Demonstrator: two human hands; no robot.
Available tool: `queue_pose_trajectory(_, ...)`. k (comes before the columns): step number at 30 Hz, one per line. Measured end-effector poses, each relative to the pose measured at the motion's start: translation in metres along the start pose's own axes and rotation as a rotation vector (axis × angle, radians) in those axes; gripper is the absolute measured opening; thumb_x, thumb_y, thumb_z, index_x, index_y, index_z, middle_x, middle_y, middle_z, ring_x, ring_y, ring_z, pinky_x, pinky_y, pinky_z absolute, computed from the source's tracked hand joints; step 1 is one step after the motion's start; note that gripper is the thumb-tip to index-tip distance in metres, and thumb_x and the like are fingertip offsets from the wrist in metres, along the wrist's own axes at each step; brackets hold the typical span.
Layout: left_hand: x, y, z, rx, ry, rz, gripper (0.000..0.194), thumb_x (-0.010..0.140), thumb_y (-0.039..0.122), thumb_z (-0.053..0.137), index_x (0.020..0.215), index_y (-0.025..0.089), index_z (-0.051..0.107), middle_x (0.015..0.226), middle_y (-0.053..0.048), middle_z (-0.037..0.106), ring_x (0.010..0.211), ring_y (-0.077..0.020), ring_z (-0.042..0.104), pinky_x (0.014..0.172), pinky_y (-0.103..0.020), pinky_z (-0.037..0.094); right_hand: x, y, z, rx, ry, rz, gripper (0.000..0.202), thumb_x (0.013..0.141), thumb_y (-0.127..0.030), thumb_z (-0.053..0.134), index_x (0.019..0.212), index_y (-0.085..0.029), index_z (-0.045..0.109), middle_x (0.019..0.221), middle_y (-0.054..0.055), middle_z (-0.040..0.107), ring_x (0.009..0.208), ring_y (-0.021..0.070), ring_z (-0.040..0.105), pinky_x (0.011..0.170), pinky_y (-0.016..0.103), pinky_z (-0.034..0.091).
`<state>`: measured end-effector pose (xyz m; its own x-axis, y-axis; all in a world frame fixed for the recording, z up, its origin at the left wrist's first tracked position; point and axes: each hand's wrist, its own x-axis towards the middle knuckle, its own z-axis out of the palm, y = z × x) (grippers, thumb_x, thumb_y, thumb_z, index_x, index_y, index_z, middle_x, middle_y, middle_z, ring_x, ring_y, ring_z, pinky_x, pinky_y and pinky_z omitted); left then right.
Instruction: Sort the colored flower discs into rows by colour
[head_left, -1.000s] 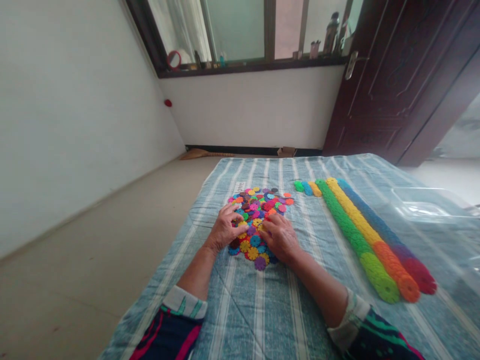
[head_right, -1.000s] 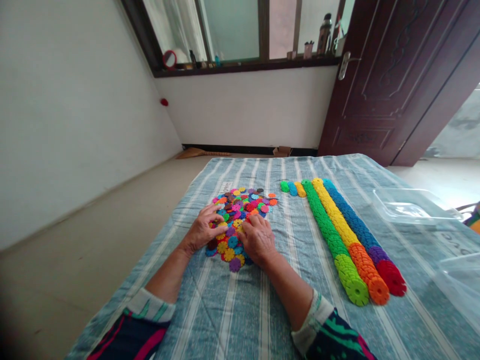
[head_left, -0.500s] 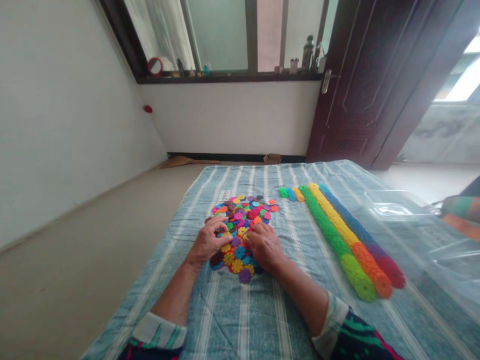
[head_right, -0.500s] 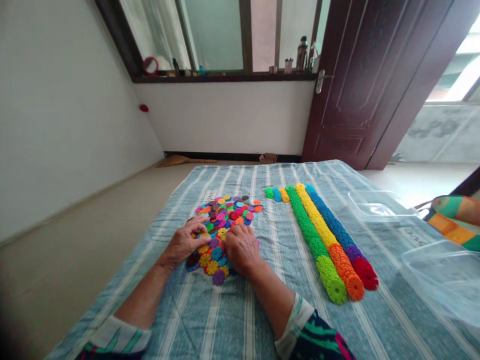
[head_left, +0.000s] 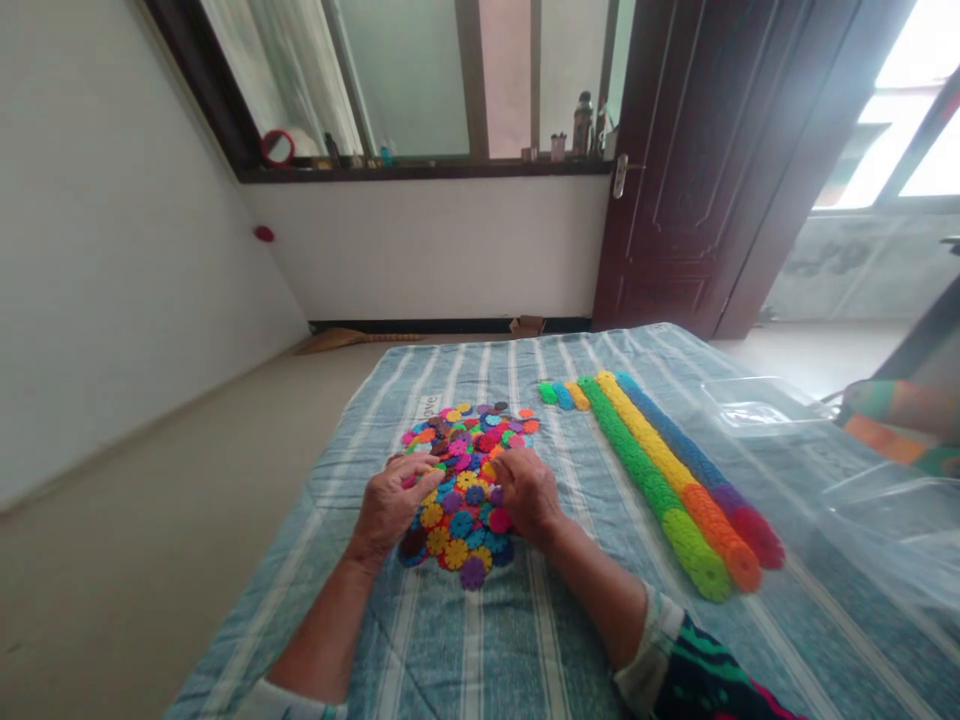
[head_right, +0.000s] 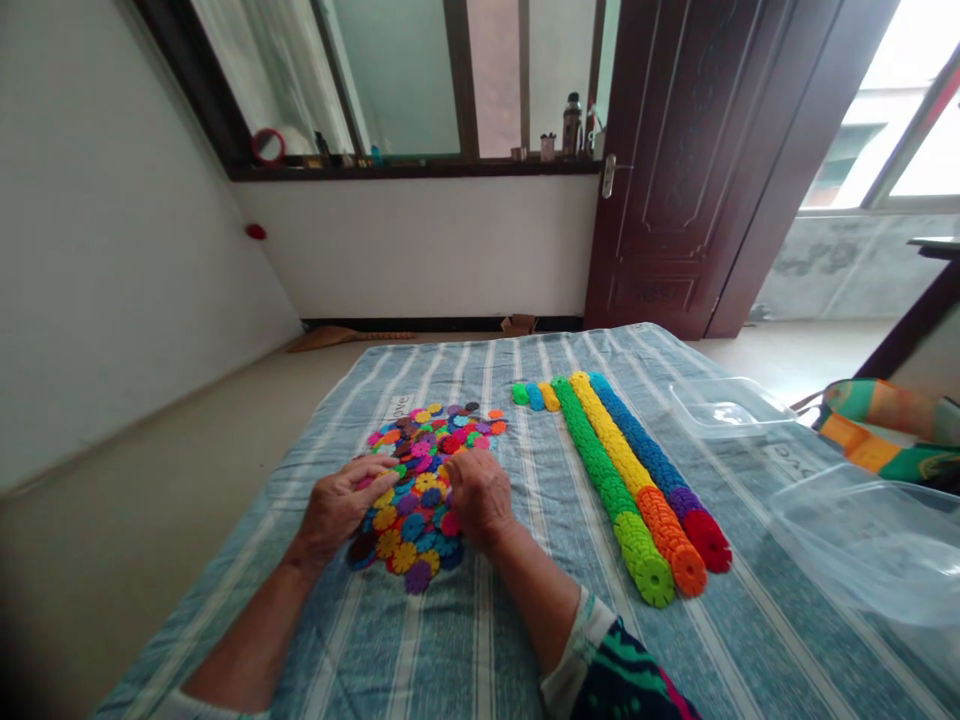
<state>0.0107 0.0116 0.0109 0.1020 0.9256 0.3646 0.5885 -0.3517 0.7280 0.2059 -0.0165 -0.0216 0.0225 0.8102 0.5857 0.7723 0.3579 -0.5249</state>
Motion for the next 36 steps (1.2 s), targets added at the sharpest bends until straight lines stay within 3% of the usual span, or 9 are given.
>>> queue_pose_trajectory(4,-0.005,0.021,0.007,0.026,-0.037,-0.036,0.035,0.073,0.051,0.054,0.073,0.02,0.07,0.078,-0.003,0.07,0.079,-0.0198,0.063,0.077,-0.028,0.048,-0.003,-0.011,-0.004,0.087,-0.102,0.026,0.028,0.093,-0.031,0.041,0.074,-0.021,0.06,0.065,0.0,0.061,0.06,0.0132,0.054,0.059,0.023,0.036)
queue_pose_trajectory(10,-0.014,0.042,0.022,-0.024,-0.171,-0.007,0.036,0.08,0.048,0.046,0.08,0.019,0.069,0.074,-0.001,0.068,0.075,-0.0179,0.062,0.072,-0.025,0.049,-0.006,-0.02,-0.001,0.338,-0.115,0.172,0.026,0.091,-0.031,0.042,0.075,-0.021,0.059,0.057,-0.003,0.056,0.053,0.0104,0.05,0.055,0.019,0.036)
queue_pose_trajectory(18,-0.015,0.043,0.025,-0.026,-0.264,0.008,0.04,0.082,0.049,0.044,0.082,0.018,0.069,0.074,-0.001,0.068,0.071,-0.0171,0.061,0.073,-0.026,0.05,0.0,-0.019,-0.003,0.519,-0.072,0.322,0.025,0.086,-0.029,0.049,0.066,-0.018,0.058,0.057,-0.003,0.051,0.054,0.0097,0.046,0.053,0.019,0.034)
queue_pose_trajectory(26,-0.012,0.04,0.023,-0.115,-0.309,-0.056,0.042,0.08,0.05,0.049,0.099,0.018,0.069,0.096,-0.004,0.071,0.095,-0.0234,0.063,0.09,-0.033,0.047,0.003,-0.02,-0.01,0.605,-0.117,0.285,0.018,0.082,-0.023,0.053,0.071,-0.017,0.065,0.062,-0.003,0.055,0.06,0.0093,0.049,0.057,0.019,0.036)
queue_pose_trajectory(31,-0.014,0.045,0.019,-0.16,-0.341,-0.083,0.043,0.081,0.051,0.047,0.096,0.017,0.068,0.091,-0.004,0.07,0.088,-0.0218,0.063,0.083,-0.031,0.048,0.003,-0.016,-0.01,0.687,-0.191,0.265,0.011,0.079,-0.022,0.057,0.078,-0.018,0.067,0.061,-0.005,0.055,0.057,0.0084,0.047,0.054,0.018,0.036)
queue_pose_trajectory(36,-0.014,0.049,0.019,-0.148,-0.392,-0.082,0.044,0.084,0.051,0.043,0.096,0.016,0.067,0.084,-0.004,0.069,0.08,-0.0205,0.062,0.073,-0.029,0.048,0.003,-0.014,-0.011,0.672,-0.205,0.249,0.012,0.076,-0.014,0.055,0.073,-0.017,0.066,0.063,-0.004,0.058,0.059,0.0091,0.051,0.056,0.017,0.037)
